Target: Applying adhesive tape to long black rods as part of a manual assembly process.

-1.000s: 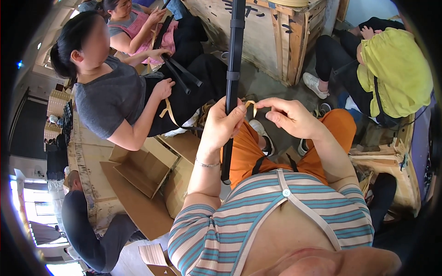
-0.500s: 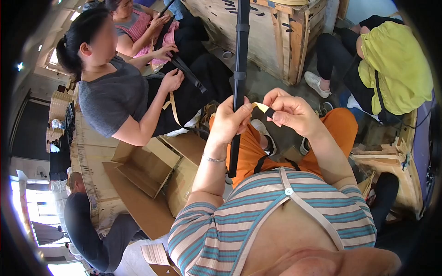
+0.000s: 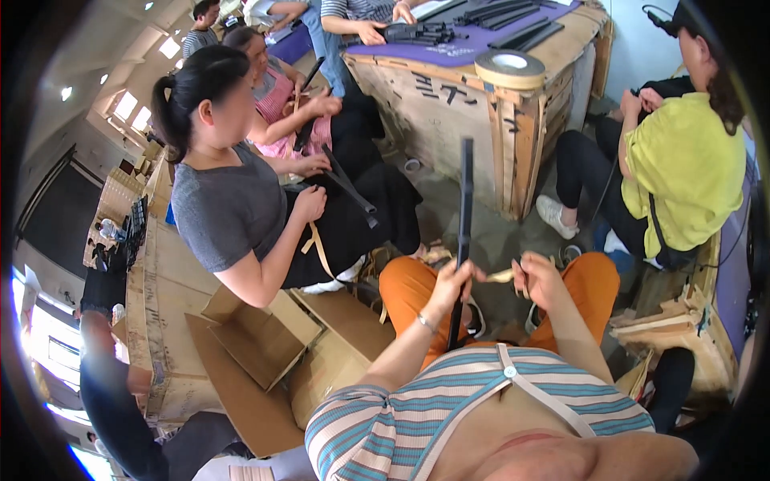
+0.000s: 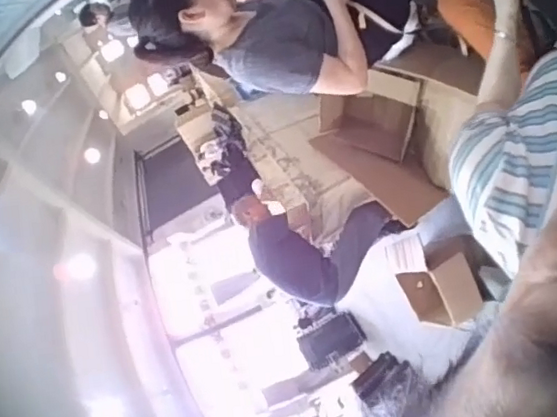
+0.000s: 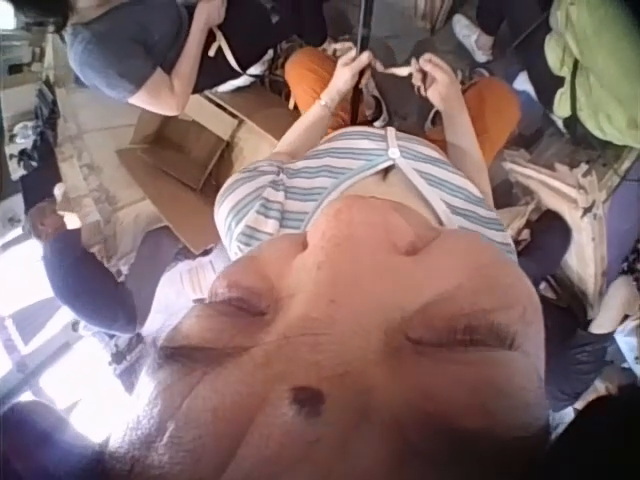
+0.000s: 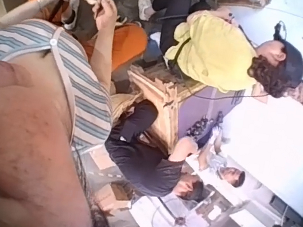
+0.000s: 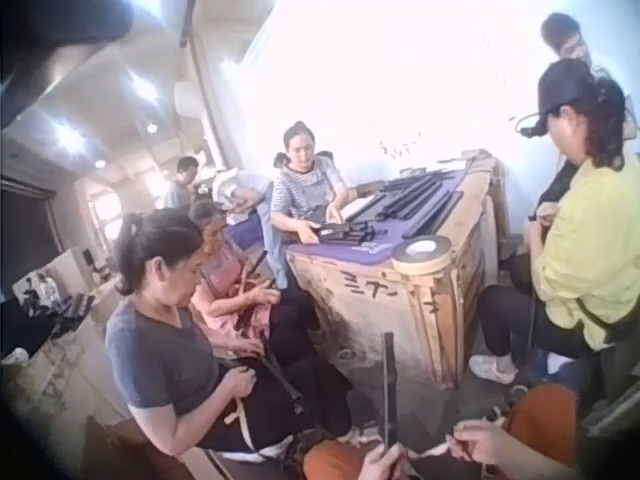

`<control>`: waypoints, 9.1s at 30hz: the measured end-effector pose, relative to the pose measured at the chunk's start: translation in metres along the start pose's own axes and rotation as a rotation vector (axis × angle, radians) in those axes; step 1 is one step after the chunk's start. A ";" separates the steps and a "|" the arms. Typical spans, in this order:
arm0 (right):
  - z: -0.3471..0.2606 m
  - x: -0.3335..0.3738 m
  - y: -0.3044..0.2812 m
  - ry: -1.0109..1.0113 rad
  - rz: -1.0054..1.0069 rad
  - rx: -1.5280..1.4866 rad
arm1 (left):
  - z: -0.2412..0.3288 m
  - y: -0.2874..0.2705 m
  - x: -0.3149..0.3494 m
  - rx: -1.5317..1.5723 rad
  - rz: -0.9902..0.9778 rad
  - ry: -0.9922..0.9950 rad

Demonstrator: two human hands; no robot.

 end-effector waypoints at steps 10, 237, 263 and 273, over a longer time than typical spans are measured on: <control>0.025 0.046 -0.032 0.059 0.127 0.005 | -0.082 -0.013 0.042 0.017 0.017 -0.213; -0.071 -0.008 0.165 -0.723 -0.209 1.148 | 0.135 0.000 0.104 -0.245 0.437 0.264; -0.106 0.022 0.123 -0.821 -0.099 1.052 | 0.121 0.072 0.081 0.069 -0.101 -0.157; -0.112 0.032 0.122 -0.788 -0.111 0.995 | 0.111 0.086 0.076 0.196 -0.295 -0.117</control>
Point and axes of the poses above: each hand's wrist, its own x-axis away from the middle knuckle, its own y-axis out of the palm, z = x × y, the point moved 6 cm from there along -x, towards the middle knuckle, and after that the axes turned 15 degrees about -y, right-handed, at the moved point
